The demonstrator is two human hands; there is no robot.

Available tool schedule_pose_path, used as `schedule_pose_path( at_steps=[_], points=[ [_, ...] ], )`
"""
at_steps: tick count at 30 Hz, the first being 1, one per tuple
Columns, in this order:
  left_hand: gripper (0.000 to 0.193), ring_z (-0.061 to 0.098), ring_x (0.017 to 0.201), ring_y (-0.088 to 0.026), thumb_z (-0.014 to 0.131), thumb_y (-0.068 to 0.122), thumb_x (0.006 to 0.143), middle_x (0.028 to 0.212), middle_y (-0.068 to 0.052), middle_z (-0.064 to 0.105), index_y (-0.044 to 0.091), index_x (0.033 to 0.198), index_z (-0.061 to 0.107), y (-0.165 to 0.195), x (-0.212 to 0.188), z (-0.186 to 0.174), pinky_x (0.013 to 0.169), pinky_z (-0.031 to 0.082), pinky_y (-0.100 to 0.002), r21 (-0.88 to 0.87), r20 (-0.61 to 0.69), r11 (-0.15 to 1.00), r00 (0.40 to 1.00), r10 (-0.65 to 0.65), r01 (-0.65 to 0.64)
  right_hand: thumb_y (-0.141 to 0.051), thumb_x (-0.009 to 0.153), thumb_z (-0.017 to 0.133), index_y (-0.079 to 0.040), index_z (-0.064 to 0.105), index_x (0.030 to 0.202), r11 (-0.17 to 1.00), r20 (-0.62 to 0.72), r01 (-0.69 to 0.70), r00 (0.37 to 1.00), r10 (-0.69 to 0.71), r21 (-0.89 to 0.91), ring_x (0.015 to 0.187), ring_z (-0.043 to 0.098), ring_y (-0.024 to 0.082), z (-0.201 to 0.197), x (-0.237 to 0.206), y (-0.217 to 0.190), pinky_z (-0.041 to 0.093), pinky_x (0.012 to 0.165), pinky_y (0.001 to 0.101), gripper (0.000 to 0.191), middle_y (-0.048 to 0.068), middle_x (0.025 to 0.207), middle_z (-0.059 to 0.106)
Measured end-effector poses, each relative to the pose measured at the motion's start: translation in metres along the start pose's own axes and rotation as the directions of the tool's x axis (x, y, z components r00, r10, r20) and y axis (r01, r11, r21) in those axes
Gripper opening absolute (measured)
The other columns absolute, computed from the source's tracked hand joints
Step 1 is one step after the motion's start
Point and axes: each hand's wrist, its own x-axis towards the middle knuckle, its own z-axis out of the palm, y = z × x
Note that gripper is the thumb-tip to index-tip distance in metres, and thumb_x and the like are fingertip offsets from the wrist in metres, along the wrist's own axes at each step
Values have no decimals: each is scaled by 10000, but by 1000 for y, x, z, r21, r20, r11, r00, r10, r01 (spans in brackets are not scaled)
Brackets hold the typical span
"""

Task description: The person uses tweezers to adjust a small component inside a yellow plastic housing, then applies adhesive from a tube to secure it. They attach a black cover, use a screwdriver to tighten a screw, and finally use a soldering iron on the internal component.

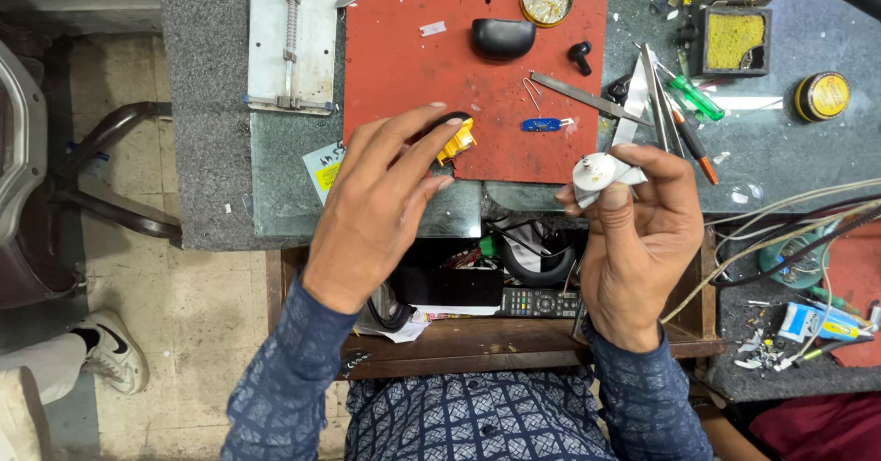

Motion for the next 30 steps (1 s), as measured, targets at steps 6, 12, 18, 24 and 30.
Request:
schedule_pose_path(
  at_steps=[6, 12, 18, 24, 30],
  points=[
    [526, 584, 1175, -298, 741, 6, 873, 1342, -84, 631, 34, 1382, 613, -12, 20, -6, 1023, 507, -397, 70, 135, 995, 989, 67, -77, -80, 1070, 729, 26, 578, 1308, 999, 10, -36, 999, 36, 2, 928, 718, 196, -9, 4, 12, 596, 862, 313, 302, 137, 1069, 720],
    [574, 555, 1044, -296, 706, -8, 904, 1187, -114, 594, 39, 1462, 579, -17, 30, -10, 944, 491, -414, 27, 198, 997, 978, 64, -71, -36, 1042, 742, 22, 613, 1298, 999, 3, -49, 999, 49, 5, 965, 721, 182, -7, 7, 16, 604, 899, 320, 293, 135, 1086, 732],
    [519, 584, 1035, -276, 714, 37, 937, 1148, -129, 561, 42, 1440, 586, -25, 34, -10, 929, 519, -401, -47, 214, 999, 977, 8, 2, 8, 1020, 741, 28, 628, 1273, 998, 2, -54, 999, 54, -16, 999, 725, 190, -7, 8, 18, 600, 926, 315, 278, 136, 1096, 734],
    [480, 707, 982, -200, 775, 148, 951, 1188, -122, 588, 7, 1370, 588, -26, 27, -6, 859, 609, -310, -148, 141, 977, 981, -133, 153, 48, 1057, 723, 56, 632, 1234, 990, 102, 24, 995, -9, -139, 1068, 718, 191, 5, 16, 12, 587, 998, 311, 200, 142, 1172, 709],
    [497, 713, 906, -164, 837, 184, 902, 1101, -94, 661, 11, 1293, 584, -30, 15, 7, 792, 615, -293, -129, 55, 960, 969, -242, 247, 17, 1092, 679, 31, 618, 1292, 951, 269, 129, 962, -51, -280, 1096, 721, 168, 24, 37, 12, 603, 995, 281, 209, 133, 1214, 724]
  ],
)
